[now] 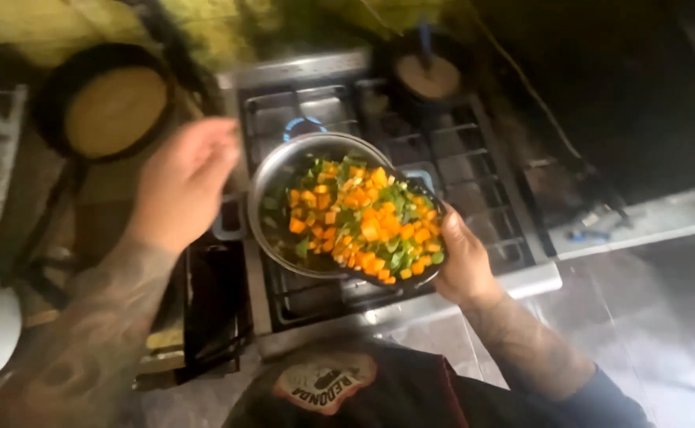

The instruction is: Preparing and boiling a mixture of chopped vegetables.

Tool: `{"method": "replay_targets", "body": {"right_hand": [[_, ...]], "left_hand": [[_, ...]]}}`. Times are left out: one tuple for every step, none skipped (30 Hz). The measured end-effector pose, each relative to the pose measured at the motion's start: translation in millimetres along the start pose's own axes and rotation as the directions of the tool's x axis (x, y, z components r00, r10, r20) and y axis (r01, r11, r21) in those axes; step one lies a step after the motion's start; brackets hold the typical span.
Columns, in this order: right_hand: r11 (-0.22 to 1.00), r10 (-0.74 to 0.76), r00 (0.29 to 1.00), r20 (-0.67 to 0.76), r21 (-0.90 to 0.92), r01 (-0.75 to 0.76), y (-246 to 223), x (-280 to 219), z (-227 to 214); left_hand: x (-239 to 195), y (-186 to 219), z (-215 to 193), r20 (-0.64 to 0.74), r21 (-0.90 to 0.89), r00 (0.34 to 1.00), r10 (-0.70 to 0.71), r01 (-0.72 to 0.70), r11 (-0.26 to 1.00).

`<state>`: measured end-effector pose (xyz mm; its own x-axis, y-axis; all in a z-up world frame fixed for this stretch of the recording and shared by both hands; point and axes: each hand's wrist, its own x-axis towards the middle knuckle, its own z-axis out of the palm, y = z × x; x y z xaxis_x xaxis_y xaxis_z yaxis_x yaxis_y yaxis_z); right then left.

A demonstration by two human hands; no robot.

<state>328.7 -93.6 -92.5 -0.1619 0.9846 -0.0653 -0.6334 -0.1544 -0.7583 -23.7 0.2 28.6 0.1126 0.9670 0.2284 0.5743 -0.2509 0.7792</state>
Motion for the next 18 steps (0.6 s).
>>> {"method": "replay_targets", "body": {"right_hand": [[1.0, -0.021, 1.0, -0.019, -0.002, 0.02, -5, -8, -3], [0.998, -0.067, 0.995, -0.074, -0.023, 0.066, -9, -17, -6], [0.993, -0.113, 0.985, -0.131, -0.044, 0.108, -11, -27, -8], [0.991, -0.132, 0.98, -0.15, -0.047, 0.126, -16, -43, -20], [0.987, -0.159, 0.941, -0.3, -0.064, 0.147, -17, -61, -29], [0.983, -0.183, 0.878, -0.441, -0.083, 0.163, -16, -80, -37], [0.983, -0.184, 0.87, -0.457, -0.083, 0.165, -19, -103, -45], [0.837, -0.348, 0.814, -0.465, -0.545, 0.047, -22, -127, -54], [0.494, -0.486, 0.78, -0.394, -0.86, -0.126, -22, -153, -62], [0.499, -0.481, 0.776, -0.409, -0.855, -0.14, -21, -172, -54], [0.798, -0.446, 0.759, -0.474, -0.595, 0.097, -25, -188, -49], [0.92, -0.391, 0.759, -0.521, -0.214, 0.327, -30, -203, -44], [0.915, -0.404, 0.75, -0.524, -0.219, 0.339, -28, -222, -42], [0.929, -0.371, 0.602, -0.707, -0.28, 0.244, -27, -241, -41], [0.944, -0.33, 0.406, -0.852, -0.305, 0.128, -25, -264, -41], [0.943, -0.333, 0.391, -0.858, -0.306, 0.132, -20, -281, -39], [0.639, -0.505, 0.335, -0.795, -0.606, -0.474, -17, -297, -39], [0.012, -0.623, 0.394, -0.676, -0.512, -0.859, -14, -312, -40]], "left_hand": [[-12, -7, -1, 0.018, -0.009, 1.0, 0.019, -0.019, 1.0], [-23, -15, -2, 0.026, -0.02, 0.999, 0.02, -0.019, 1.0], [-35, -24, -5, 0.036, -0.03, 0.999, 0.019, -0.017, 0.999], [-39, -34, -1, 0.056, -0.038, 0.998, 0.037, -0.035, 0.999], [-47, -46, 1, 0.062, -0.123, 0.998, 0.017, -0.009, 0.992], [-55, -59, 2, 0.071, -0.206, 0.997, -0.005, 0.019, 0.978], [-58, -67, 4, 0.088, -0.209, 0.996, -0.003, 0.021, 0.978], [-63, -75, 5, 0.095, -0.281, 0.995, -0.01, 0.037, 0.959], [-71, -82, 6, 0.101, -0.349, 0.995, -0.024, 0.058, 0.935], [-81, -82, 8, 0.117, -0.348, 0.993, -0.029, 0.068, 0.935], [-84, -79, 12, 0.092, -0.306, 0.996, 0.004, 0.025, 0.952], [-86, -74, 17, 0.068, -0.262, 0.997, 0.038, -0.019, 0.965], [-95, -67, 22, 0.073, -0.267, 0.996, 0.053, -0.031, 0.963], [-104, -59, 28, 0.051, -0.181, 0.995, 0.088, -0.078, 0.98], [-115, -51, 36, 0.039, -0.093, 0.992, 0.119, -0.115, 0.989], [-127, -46, 48, 0.052, -0.099, 0.991, 0.127, -0.121, 0.988], [-137, -39, 61, 0.115, -0.022, 0.967, 0.229, -0.228, 0.973], [-146, -32, 76, 0.184, 0.047, 0.928, 0.322, -0.336, 0.941]]}}
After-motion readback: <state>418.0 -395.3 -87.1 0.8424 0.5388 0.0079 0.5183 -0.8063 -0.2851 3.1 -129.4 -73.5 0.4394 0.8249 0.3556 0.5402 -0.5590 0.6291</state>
